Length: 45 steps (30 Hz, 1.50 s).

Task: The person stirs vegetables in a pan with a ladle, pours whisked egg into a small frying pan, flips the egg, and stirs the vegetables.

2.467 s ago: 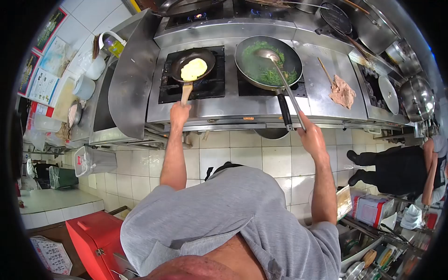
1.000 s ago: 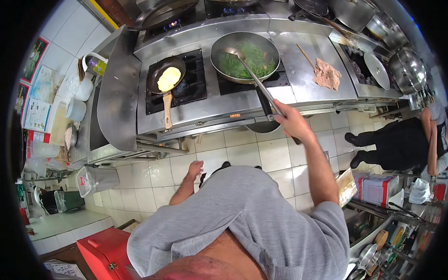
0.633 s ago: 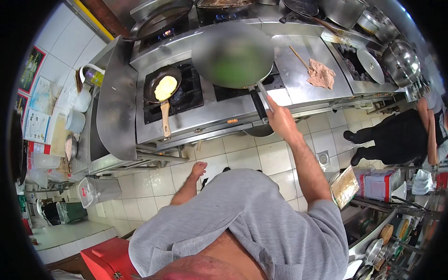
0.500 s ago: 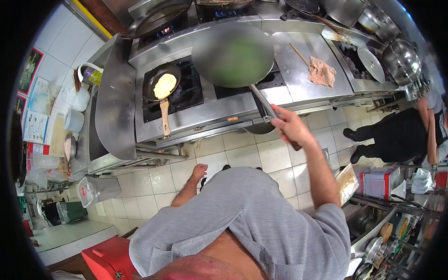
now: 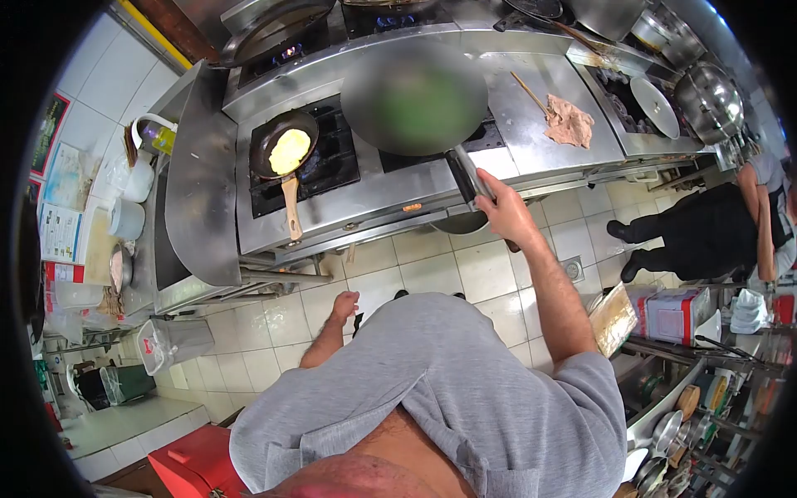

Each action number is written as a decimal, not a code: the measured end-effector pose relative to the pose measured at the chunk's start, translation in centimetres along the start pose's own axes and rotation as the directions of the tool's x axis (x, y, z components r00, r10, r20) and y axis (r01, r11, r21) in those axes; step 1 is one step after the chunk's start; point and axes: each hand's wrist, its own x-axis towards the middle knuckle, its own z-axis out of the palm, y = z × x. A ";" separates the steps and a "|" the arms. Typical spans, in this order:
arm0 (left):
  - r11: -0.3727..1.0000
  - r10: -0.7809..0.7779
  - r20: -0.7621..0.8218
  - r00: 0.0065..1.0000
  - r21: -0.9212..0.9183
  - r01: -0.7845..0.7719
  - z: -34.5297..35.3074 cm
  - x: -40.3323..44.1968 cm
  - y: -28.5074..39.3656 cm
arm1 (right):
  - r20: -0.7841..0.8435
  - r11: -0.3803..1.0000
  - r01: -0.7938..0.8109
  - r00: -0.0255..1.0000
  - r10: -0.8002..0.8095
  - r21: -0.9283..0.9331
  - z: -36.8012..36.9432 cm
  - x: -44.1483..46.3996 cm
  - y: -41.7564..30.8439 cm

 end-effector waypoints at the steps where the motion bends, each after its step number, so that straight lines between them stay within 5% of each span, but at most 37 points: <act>1: 0.999 -0.015 0.019 1.000 -0.028 0.016 0.0 -0.2 0.5 | 0.005 1.000 -0.006 1.000 0.006 -0.005 0.5 0.0 0.0; 3: 0.999 -0.035 0.005 0.999 -0.029 0.035 0.4 -0.2 1.1 | -0.113 0.996 -0.094 0.989 0.092 -0.011 1.7 0.4 -0.8; 7: 0.999 0.007 -0.011 1.000 0.042 -0.006 0.8 0.5 0.8 | 0.116 0.951 -0.163 0.984 0.136 0.263 -1.0 -1.7 -1.7; 15: 0.994 0.018 0.025 1.000 0.109 -0.021 0.8 1.8 -0.4 | 0.177 0.969 -0.227 0.962 0.208 0.097 -5.6 -2.5 1.0; 17: 0.994 0.018 0.040 0.999 0.109 -0.022 1.3 1.8 -0.1 | -0.083 0.973 0.043 0.995 -0.064 -0.225 -1.5 0.0 2.5; 19: 0.994 0.019 0.044 0.999 0.109 -0.024 1.4 1.8 1.1 | -0.054 0.978 0.057 0.996 -0.069 -0.200 -0.4 -0.1 0.8; 21: 0.997 0.054 0.047 0.997 0.047 -0.056 1.7 1.0 2.2 | -0.024 0.984 0.058 0.998 -0.063 -0.167 -0.7 -1.7 -1.1; 23: 0.997 0.065 0.033 0.997 0.034 -0.066 1.8 0.8 3.0 | -0.007 0.965 -0.178 0.984 0.180 -0.192 -1.7 -3.7 -3.4; 24: 0.998 0.058 0.022 0.998 0.003 -0.058 1.7 0.7 3.1 | -0.088 0.966 0.014 0.995 -0.038 -0.259 -1.0 -4.4 -1.4; 25: 0.998 0.049 0.012 0.999 -0.031 -0.049 1.8 0.8 2.7 | -0.084 0.964 0.012 0.996 -0.035 -0.265 -0.3 -5.5 -1.7; 28: 0.999 0.036 0.033 0.999 0.009 -0.037 1.6 1.8 0.4 | -0.018 0.968 -0.241 0.970 0.242 0.072 2.5 -7.0 -4.6; 29: 0.998 0.024 0.052 0.998 0.051 -0.027 1.5 2.3 -0.4 | -0.021 0.968 -0.240 0.970 0.242 0.076 2.4 -6.5 -4.5; 31: 0.992 0.035 0.051 0.998 0.122 -0.041 1.2 2.5 -1.3 | 0.093 0.852 -0.253 0.967 0.237 0.458 2.0 -5.3 -4.2; 37: 0.995 0.023 0.034 0.999 0.093 -0.026 0.5 1.5 -0.1 | 0.098 0.911 -0.248 0.969 0.228 0.330 -0.8 -5.6 -2.8; 43: 0.995 0.036 0.067 0.997 0.093 -0.042 0.5 2.0 1.4 | -0.118 0.996 -0.083 0.989 0.084 0.016 1.4 -0.1 -2.7; 45: 0.996 0.025 0.063 0.998 0.081 -0.030 0.9 2.1 1.8 | 0.009 0.947 -0.149 0.988 0.152 0.284 2.6 -0.2 -3.1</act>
